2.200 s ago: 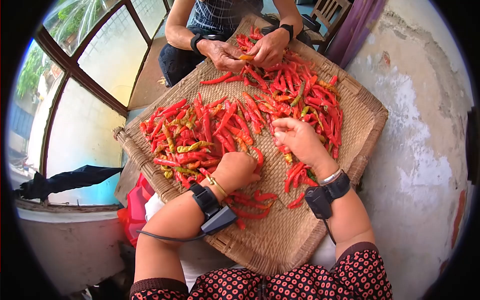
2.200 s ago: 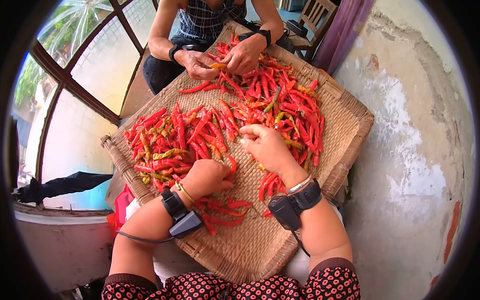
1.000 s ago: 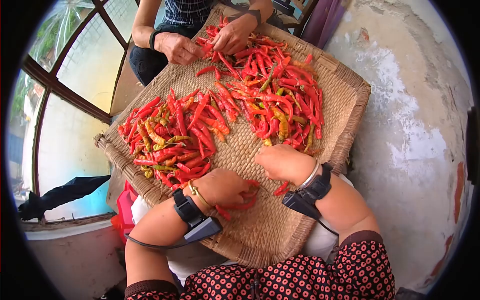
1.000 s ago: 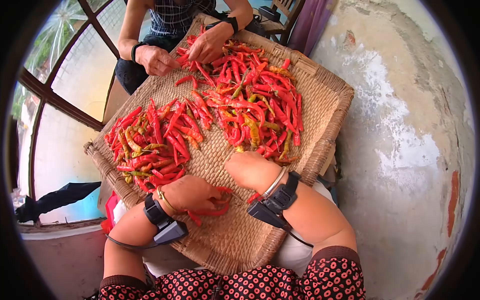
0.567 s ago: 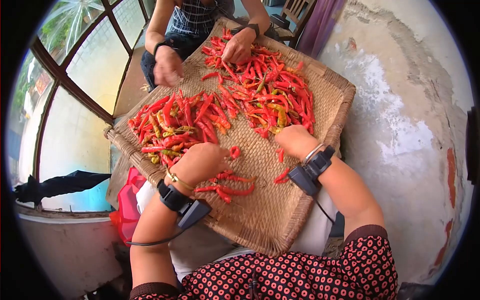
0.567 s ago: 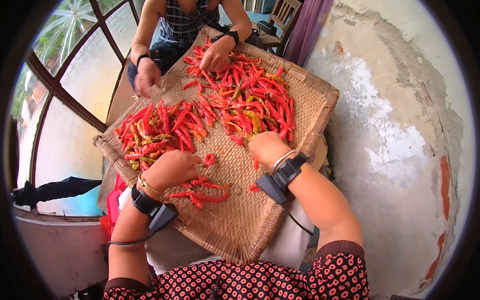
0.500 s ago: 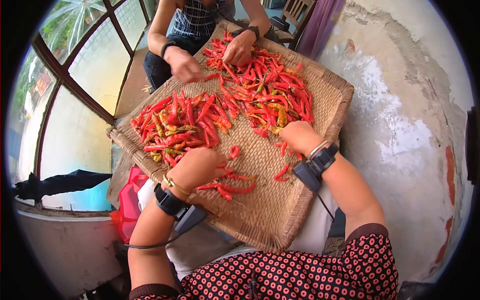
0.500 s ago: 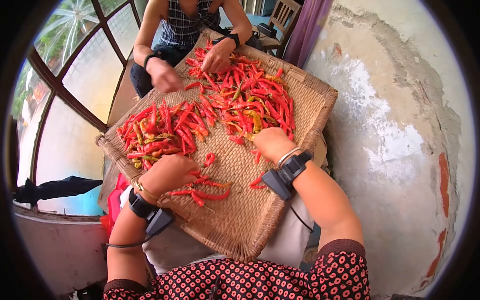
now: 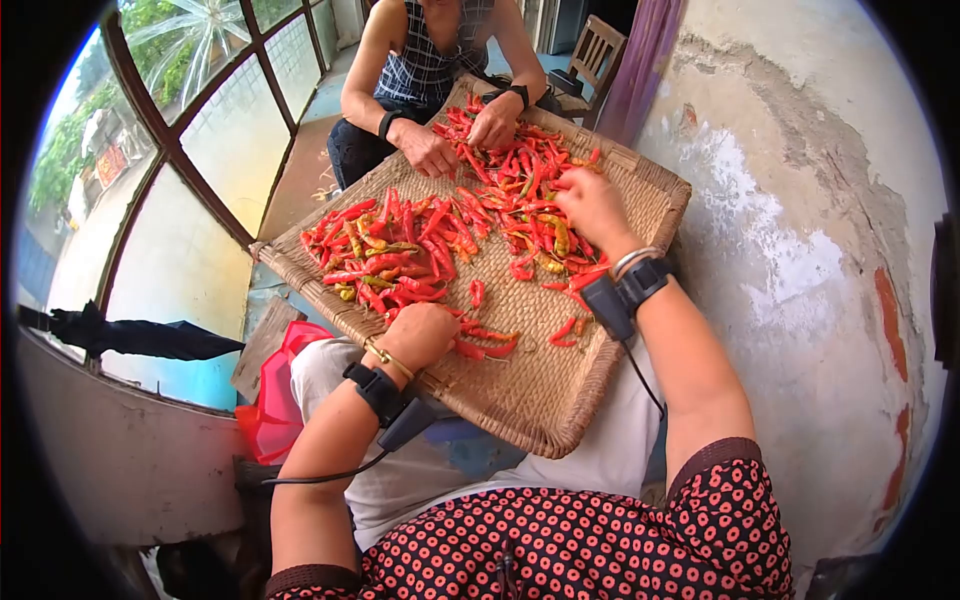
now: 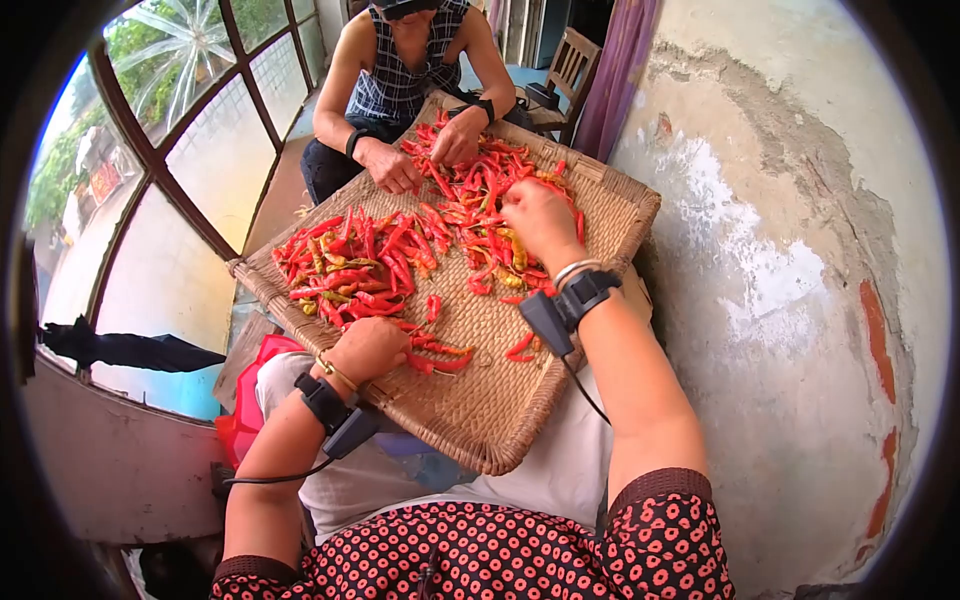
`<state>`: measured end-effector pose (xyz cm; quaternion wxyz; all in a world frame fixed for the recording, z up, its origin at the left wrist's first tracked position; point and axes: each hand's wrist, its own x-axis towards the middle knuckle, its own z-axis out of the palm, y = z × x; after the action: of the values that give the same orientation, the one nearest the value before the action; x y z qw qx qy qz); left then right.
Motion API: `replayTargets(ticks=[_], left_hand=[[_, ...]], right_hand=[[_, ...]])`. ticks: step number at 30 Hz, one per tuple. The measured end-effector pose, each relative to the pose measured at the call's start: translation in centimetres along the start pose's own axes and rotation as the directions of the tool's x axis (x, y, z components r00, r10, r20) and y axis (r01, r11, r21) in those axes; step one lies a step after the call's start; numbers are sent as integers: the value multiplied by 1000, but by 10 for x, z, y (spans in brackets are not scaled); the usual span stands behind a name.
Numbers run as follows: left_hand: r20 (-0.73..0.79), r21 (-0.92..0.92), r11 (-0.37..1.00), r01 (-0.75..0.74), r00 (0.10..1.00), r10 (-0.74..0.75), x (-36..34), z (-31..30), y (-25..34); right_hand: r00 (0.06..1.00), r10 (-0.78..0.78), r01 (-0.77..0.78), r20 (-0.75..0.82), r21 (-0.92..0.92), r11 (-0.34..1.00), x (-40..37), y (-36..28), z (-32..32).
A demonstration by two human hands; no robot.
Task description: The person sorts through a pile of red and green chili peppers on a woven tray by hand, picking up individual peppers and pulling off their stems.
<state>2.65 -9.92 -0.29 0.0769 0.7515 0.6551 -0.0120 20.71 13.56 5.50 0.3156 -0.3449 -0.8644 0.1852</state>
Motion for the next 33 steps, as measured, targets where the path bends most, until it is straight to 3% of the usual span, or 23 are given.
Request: replayTargets(ticks=[1,3,5,6,7,9,15,17,21,22,23,25,27,28,29,30,31,32,33], left_hand=[[0,8,1000,2,1000,-2,-1,-4,1],[-105,-162,987,-14,995,-3,-5,-14,2],[-121,-265,964,-18,992,-15,0,-21,-6],[-142,-369,929,-25,989,-30,3,-25,-9],[-162,-399,917,1,984,-72,4,-32,-10],[-190,-381,925,-4,979,-74,16,-30,-19],[-312,-179,983,-51,950,-8,55,-33,-20],[-348,-182,980,-77,937,9,71,-26,-24],[-413,-316,937,-150,911,7,85,-29,-29],[-462,-357,917,-177,887,-9,88,-29,-31],[-458,-369,912,-180,889,-9,89,-30,-35],[-348,-372,928,-27,931,-113,86,-30,-45],[-341,-391,920,-24,932,-120,83,-28,-49],[-281,-345,938,39,949,-142,82,-26,-48],[-222,-292,951,98,960,-168,79,-26,-47],[-216,-291,955,64,968,-130,76,-25,-46],[-216,-294,954,61,968,-128,74,-24,-45],[-136,-269,961,59,986,-98,73,-23,-43],[-55,-246,968,55,996,-71,72,-21,-42]], right_hand=[[980,-164,171,116,-50,984,-8,-7,7],[832,-165,192,530,4,981,-25,-22,14],[778,-9,-205,629,268,941,-44,-20,43],[733,-50,-292,678,380,877,-50,-25,49],[726,-45,-303,687,377,875,-54,-29,52],[598,-28,-544,801,431,720,-59,-43,50],[556,49,-571,830,339,747,-51,-42,55],[574,142,-642,806,336,690,-47,-36,54],[464,165,-790,870,323,521,-34,-19,52],[495,188,-743,848,301,598,-30,-13,56],[486,198,-750,851,290,594,-23,-9,56],[686,263,-584,678,297,756,-8,-8,53],[839,336,-543,429,611,576,6,-1,60],[870,428,-467,244,686,558,13,-4,63],[870,428,-468,244,684,560,15,-2,66],[923,338,-384,184,465,798,14,1,68],[962,227,-255,155,196,947,12,3,69],[957,47,-57,286,27,998,4,2,69],[889,60,-13,453,-107,994,-5,1,73]])
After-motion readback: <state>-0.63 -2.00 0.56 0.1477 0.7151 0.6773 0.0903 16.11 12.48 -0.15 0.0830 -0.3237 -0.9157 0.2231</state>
